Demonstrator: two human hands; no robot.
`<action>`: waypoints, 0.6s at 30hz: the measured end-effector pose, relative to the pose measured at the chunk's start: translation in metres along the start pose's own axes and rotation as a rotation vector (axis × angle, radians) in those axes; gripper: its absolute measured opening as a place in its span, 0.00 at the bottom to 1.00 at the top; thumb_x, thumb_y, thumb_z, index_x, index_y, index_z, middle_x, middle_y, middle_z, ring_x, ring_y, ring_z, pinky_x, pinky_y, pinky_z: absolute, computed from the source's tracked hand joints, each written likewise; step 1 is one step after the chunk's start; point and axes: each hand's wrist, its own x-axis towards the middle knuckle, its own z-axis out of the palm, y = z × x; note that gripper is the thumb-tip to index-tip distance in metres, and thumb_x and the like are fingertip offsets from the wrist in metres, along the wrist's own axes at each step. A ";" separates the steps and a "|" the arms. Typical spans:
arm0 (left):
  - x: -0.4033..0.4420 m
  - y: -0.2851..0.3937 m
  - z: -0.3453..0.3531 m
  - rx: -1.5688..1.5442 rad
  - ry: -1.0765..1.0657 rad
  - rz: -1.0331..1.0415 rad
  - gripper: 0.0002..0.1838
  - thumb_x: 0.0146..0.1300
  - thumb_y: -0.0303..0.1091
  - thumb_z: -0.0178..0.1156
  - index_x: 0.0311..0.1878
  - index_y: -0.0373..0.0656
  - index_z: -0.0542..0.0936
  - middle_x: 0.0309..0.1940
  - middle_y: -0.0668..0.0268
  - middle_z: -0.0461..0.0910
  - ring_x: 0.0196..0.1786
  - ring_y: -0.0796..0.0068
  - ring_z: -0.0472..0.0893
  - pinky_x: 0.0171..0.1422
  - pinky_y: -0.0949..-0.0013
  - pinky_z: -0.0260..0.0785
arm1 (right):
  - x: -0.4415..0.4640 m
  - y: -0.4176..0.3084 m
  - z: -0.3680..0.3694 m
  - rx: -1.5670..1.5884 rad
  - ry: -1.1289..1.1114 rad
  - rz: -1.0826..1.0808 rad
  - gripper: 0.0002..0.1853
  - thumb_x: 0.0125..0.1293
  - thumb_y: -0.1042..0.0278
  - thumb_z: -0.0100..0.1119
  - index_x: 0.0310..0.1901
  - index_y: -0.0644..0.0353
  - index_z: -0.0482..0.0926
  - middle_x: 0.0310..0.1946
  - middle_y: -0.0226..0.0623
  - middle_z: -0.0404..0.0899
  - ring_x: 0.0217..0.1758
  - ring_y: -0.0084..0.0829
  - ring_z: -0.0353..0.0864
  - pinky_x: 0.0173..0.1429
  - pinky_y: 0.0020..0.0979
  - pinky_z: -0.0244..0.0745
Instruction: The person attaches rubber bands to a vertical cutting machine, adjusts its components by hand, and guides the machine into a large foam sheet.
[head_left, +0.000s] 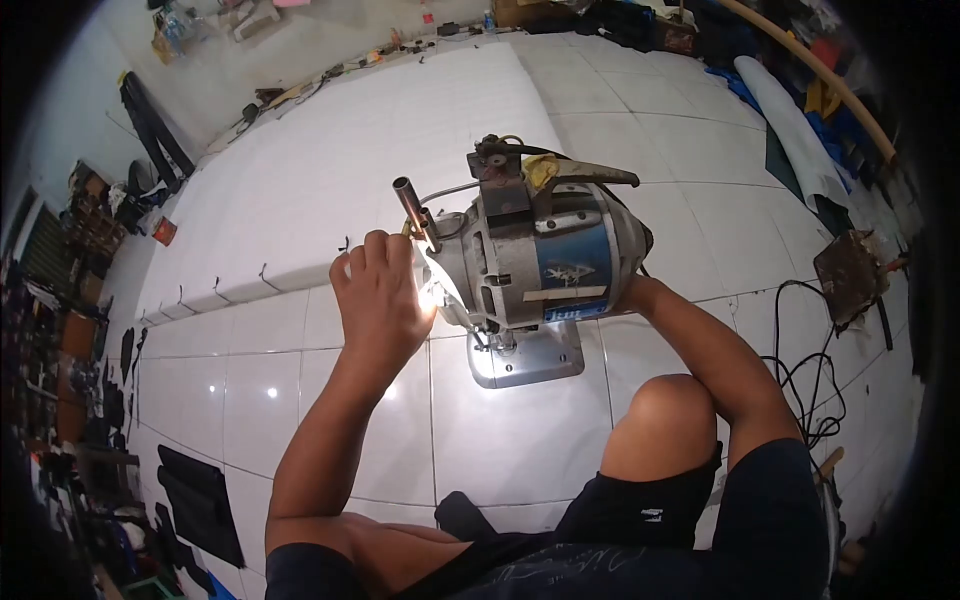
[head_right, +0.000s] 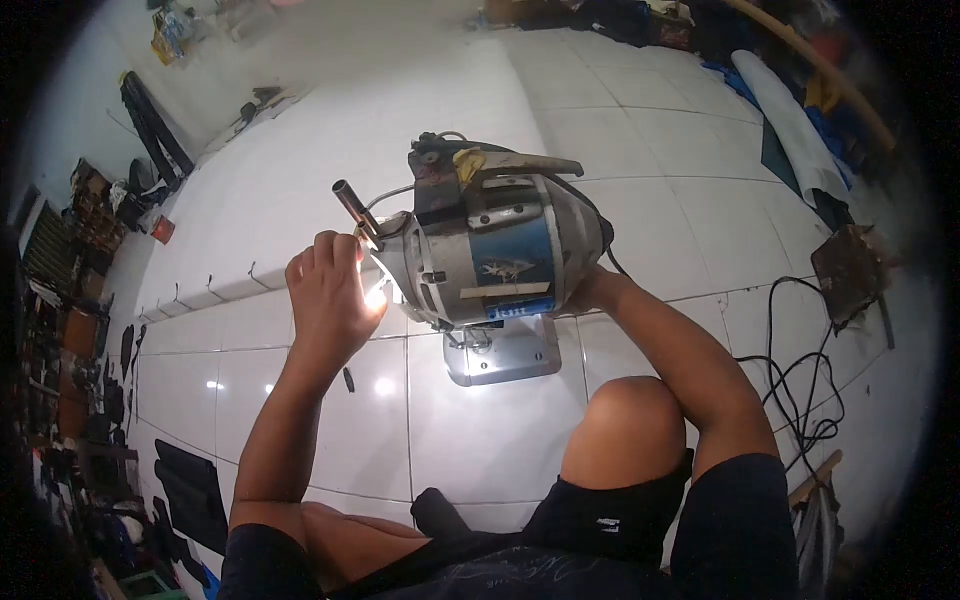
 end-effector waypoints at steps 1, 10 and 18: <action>0.000 0.000 0.000 -0.002 -0.009 -0.006 0.27 0.44 0.35 0.72 0.48 0.45 0.71 0.43 0.64 0.69 0.48 0.62 0.72 0.56 0.56 0.59 | 0.000 -0.001 0.000 0.004 0.001 -0.001 0.28 0.50 0.60 0.77 0.54 0.53 0.79 0.56 0.38 0.79 0.60 0.41 0.75 0.64 0.37 0.71; 0.012 0.000 -0.019 -0.019 0.066 -0.013 0.26 0.42 0.33 0.72 0.44 0.45 0.70 0.41 0.64 0.71 0.44 0.61 0.75 0.48 0.58 0.62 | 0.002 -0.001 0.000 0.022 0.007 0.010 0.28 0.50 0.60 0.77 0.54 0.53 0.79 0.55 0.38 0.79 0.60 0.40 0.76 0.63 0.37 0.71; 0.037 -0.011 -0.069 -0.208 0.148 -0.187 0.19 0.45 0.28 0.70 0.39 0.41 0.71 0.38 0.62 0.76 0.41 0.61 0.77 0.44 0.61 0.68 | 0.006 -0.005 0.001 0.019 0.015 0.024 0.28 0.50 0.60 0.77 0.54 0.53 0.79 0.55 0.38 0.80 0.59 0.40 0.76 0.63 0.36 0.72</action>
